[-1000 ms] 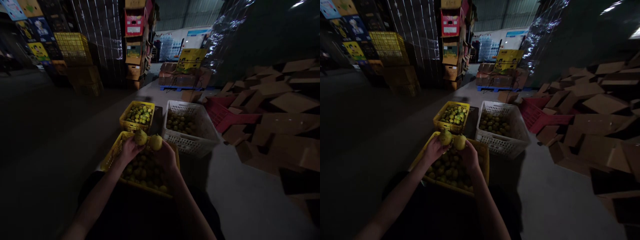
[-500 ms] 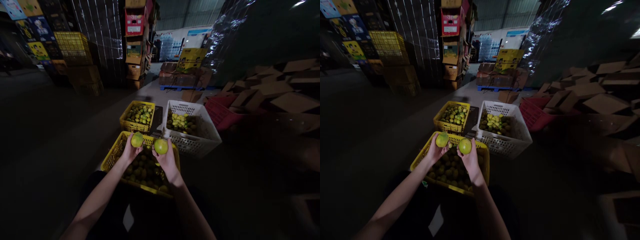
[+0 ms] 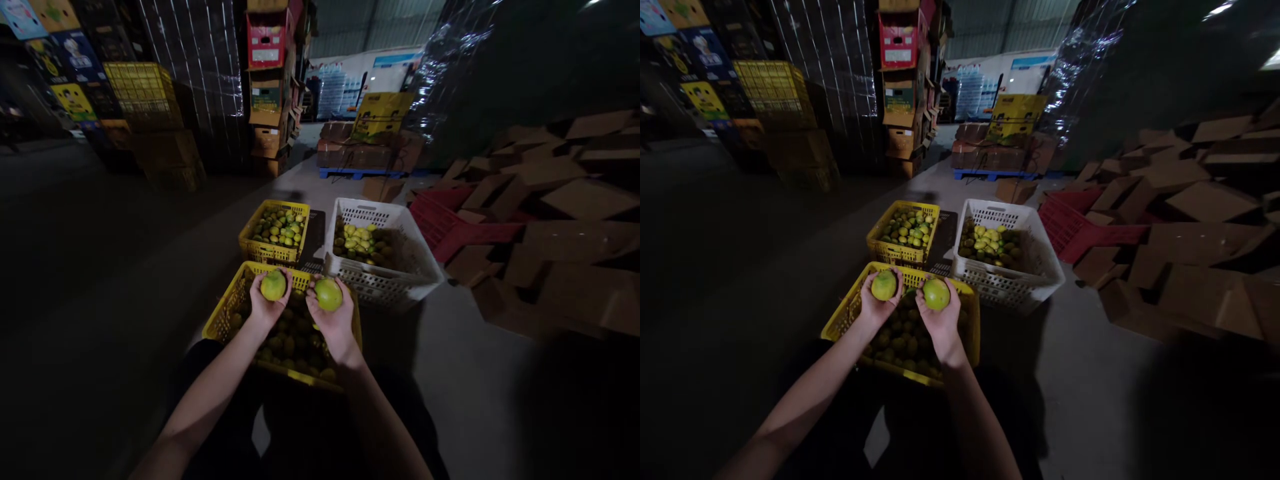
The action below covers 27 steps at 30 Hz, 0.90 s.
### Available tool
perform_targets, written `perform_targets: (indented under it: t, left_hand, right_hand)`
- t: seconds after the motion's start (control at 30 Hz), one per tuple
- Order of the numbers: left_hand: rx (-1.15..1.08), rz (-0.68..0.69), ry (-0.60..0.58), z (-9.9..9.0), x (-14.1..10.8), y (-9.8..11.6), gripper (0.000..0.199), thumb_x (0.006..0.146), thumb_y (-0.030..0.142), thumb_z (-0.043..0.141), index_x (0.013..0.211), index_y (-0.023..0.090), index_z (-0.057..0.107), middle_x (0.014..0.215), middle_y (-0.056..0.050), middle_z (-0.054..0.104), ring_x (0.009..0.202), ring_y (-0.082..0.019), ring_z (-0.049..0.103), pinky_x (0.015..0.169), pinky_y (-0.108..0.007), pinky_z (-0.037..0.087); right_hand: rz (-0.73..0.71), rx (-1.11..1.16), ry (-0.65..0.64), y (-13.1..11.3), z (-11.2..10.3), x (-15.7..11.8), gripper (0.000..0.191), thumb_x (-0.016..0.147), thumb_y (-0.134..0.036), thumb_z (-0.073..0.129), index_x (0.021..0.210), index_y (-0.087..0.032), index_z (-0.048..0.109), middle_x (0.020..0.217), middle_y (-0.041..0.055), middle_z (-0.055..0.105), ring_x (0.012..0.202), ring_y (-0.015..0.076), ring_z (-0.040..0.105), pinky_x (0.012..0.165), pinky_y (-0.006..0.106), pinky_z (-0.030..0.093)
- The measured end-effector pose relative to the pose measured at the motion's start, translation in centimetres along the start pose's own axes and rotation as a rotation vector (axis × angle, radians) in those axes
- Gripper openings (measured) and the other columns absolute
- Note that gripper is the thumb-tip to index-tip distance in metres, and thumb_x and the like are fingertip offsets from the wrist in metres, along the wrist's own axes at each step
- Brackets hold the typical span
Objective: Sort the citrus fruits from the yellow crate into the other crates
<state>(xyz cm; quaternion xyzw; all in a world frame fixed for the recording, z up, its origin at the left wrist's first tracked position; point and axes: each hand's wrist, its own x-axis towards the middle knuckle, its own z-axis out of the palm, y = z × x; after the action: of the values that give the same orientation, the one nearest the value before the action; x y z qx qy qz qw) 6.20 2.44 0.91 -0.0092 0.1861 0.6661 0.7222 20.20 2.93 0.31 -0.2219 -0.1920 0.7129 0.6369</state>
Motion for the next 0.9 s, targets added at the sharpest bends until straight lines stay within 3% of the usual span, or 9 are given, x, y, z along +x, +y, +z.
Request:
perform_targets:
  t: [0.07,0.17,0.33,0.6,0.9]
  left_hand:
    - [-0.039,0.008,-0.007,-0.1,0.5,-0.3,0.023,0.076,0.018,0.05,0.09,0.017,0.068,0.087,-0.005,0.072,0.089,-0.015,0.066,0.088,-0.027,0.051]
    - [-0.072,0.007,-0.008,-0.2,0.9,-0.9,0.025,0.078,0.019,0.049,0.091,0.017,0.069,0.087,-0.004,0.073,0.087,-0.015,0.067,0.091,-0.028,0.05]
    - [-0.021,0.013,-0.056,0.0,1.0,-1.5,0.028,0.082,0.024,0.044,0.09,0.017,0.07,0.092,-0.006,0.073,0.098,-0.019,0.065,0.095,-0.031,0.047]
    - [0.09,0.041,-0.096,0.4,1.2,-1.4,0.028,0.076,0.026,0.05,0.096,0.02,0.069,0.104,-0.006,0.071,0.117,-0.021,0.057,0.1,-0.033,0.045]
    - [-0.011,0.012,-0.055,0.3,1.1,-0.9,0.035,0.079,0.025,0.047,0.106,0.018,0.068,0.108,-0.006,0.071,0.109,-0.019,0.062,0.095,-0.032,0.048]
  right_hand:
    - [0.088,0.138,0.049,0.0,0.1,0.0,0.014,0.077,-0.033,0.059,0.081,-0.02,0.065,0.072,-0.0002,0.069,0.066,0.0128,0.065,0.061,0.024,0.055]
    - [0.073,0.228,0.125,0.1,0.1,0.0,0.014,0.078,-0.032,0.057,0.081,-0.021,0.066,0.081,0.0005,0.073,0.082,0.0144,0.068,0.075,0.028,0.056]
    - [0.028,0.237,0.08,0.3,-0.1,0.4,0.022,0.076,-0.04,0.057,0.085,-0.023,0.067,0.099,0.0032,0.074,0.103,0.0182,0.065,0.095,0.036,0.049]
    - [0.022,0.22,0.063,0.8,0.0,0.8,0.023,0.078,-0.038,0.054,0.091,-0.024,0.067,0.103,0.0028,0.073,0.11,0.0172,0.062,0.1,0.037,0.046]
    - [0.057,0.307,0.096,1.7,0.3,1.2,0.024,0.081,-0.036,0.05,0.09,-0.022,0.068,0.101,0.0033,0.074,0.108,0.0179,0.063,0.099,0.036,0.048]
